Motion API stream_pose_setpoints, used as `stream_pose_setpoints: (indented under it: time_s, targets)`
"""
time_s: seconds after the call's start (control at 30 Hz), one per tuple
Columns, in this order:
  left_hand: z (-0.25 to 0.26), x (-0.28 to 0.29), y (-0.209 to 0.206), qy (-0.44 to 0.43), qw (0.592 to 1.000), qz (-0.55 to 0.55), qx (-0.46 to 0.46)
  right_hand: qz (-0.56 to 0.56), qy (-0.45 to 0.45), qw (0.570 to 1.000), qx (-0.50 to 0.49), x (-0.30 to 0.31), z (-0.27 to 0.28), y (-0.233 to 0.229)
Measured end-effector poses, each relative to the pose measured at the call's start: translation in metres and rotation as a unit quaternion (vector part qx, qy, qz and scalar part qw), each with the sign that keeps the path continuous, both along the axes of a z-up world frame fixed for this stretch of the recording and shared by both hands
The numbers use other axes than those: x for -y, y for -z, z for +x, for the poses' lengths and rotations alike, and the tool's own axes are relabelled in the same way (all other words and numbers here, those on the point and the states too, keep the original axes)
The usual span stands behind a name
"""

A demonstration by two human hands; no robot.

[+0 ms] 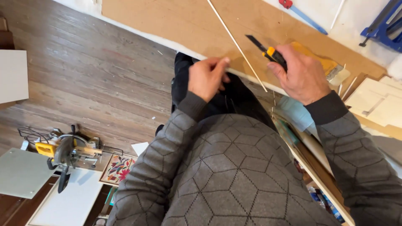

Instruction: Measuring and cutting thin plastic spacer strips to fit into a picture frame.

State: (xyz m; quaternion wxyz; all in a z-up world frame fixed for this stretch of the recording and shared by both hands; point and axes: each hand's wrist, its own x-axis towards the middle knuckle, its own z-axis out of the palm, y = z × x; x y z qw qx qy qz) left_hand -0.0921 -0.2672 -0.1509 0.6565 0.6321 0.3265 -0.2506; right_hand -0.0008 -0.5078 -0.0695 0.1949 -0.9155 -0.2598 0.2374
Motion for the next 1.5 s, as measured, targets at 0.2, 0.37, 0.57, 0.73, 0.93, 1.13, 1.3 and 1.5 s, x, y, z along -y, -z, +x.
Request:
stream_pose_setpoints:
  time_s: [0.2,0.37,0.57,0.73,0.93,1.13,1.3,1.5]
  targets:
    - [0.033,-0.041,-0.015,0.185,0.796,0.414,0.401,-0.003,-0.021,1.000,0.014,0.003,0.000,0.009]
    - [0.057,-0.062,0.006,0.270,0.668,0.477,0.503,-0.011,-0.010,1.000,-0.004,0.004,-0.005,0.015]
    - [0.056,-0.071,0.024,0.301,0.619,0.501,0.525,-0.042,0.018,0.999,-0.014,-0.009,-0.023,0.018]
    - [0.059,-0.077,0.009,0.303,0.617,0.492,0.535,-0.058,0.054,0.997,-0.024,-0.004,-0.046,0.017]
    - [0.056,-0.089,0.000,0.313,0.600,0.466,0.571,0.025,0.108,0.991,-0.080,-0.004,-0.049,0.010]
    - [0.054,-0.099,0.003,0.334,0.587,0.451,0.584,0.011,0.021,1.000,-0.001,-0.012,-0.030,0.011]
    - [0.059,-0.106,0.000,0.361,0.558,0.453,0.594,0.019,0.054,0.998,-0.017,-0.019,-0.028,-0.001]
    - [0.074,-0.109,-0.006,0.425,0.489,0.456,0.610,0.028,0.121,0.992,-0.032,-0.013,-0.043,-0.011]
